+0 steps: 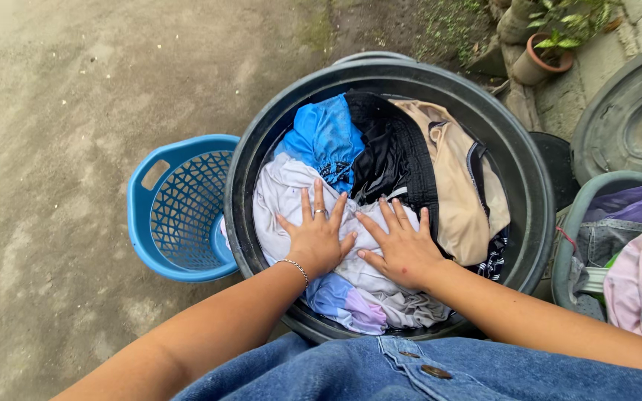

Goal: The person washes clothes by hand in a large basin, applying soap from a bar and scrubbing a striped shirt vigorously while adding water and detergent from a packet.

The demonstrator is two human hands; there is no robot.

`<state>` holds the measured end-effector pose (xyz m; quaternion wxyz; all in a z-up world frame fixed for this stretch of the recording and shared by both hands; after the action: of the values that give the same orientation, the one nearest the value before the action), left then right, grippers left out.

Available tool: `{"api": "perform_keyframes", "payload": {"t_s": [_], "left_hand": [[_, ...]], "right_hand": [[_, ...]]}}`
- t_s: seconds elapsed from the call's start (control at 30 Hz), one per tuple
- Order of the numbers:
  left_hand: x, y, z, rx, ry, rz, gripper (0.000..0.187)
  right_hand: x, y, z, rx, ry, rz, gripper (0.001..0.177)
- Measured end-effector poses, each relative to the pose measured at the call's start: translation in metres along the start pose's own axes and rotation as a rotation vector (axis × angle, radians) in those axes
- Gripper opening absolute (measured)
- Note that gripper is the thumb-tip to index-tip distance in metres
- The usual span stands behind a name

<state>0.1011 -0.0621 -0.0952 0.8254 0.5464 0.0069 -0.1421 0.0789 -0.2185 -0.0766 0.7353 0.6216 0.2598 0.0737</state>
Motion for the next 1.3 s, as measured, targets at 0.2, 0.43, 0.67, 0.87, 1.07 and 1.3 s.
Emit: {"api": "perform_keyframes", "payload": {"t_s": [0.2, 0.43, 0.67, 0.87, 1.07, 1.3], "left_hand": [[0.006, -0.016, -0.003, 0.079, -0.057, 0.173, 0.086], [0.015, -0.035, -0.012, 0.048, -0.037, 0.112, 0.091], [0.013, -0.045, -0.014, 0.070, -0.090, 0.220, 0.091], [0.016, -0.034, -0.008, -0.009, 0.030, 0.074, 0.086], [0.006, -0.018, 0.015, 0.020, 0.141, -0.007, 0.091], [-0.058, -0.032, 0.053, -0.063, 0.224, -0.476, 0.075]], "right_hand": [[0.013, -0.019, -0.004, -0.086, -0.009, 0.047, 0.079], [0.028, -0.031, -0.011, -0.185, -0.017, -0.006, 0.083], [0.026, -0.055, -0.010, -0.111, 0.023, 0.238, 0.086], [0.032, -0.068, -0.007, -0.183, 0.009, 0.035, 0.085], [0.032, -0.059, -0.006, -0.206, 0.015, 0.030, 0.086], [0.013, -0.016, 0.026, 0.292, 0.026, 0.320, 0.048]]}}
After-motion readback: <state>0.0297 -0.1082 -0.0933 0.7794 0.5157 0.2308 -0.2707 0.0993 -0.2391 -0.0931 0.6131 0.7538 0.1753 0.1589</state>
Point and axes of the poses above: each hand's wrist, its own x-axis towards the middle knuckle, its own y-axis out of the back of the hand, z = x × y, the point moved 6 cm from there along x, towards the middle knuckle, and after that the axes turned 15 degrees about -x, right-handed, at the moved point
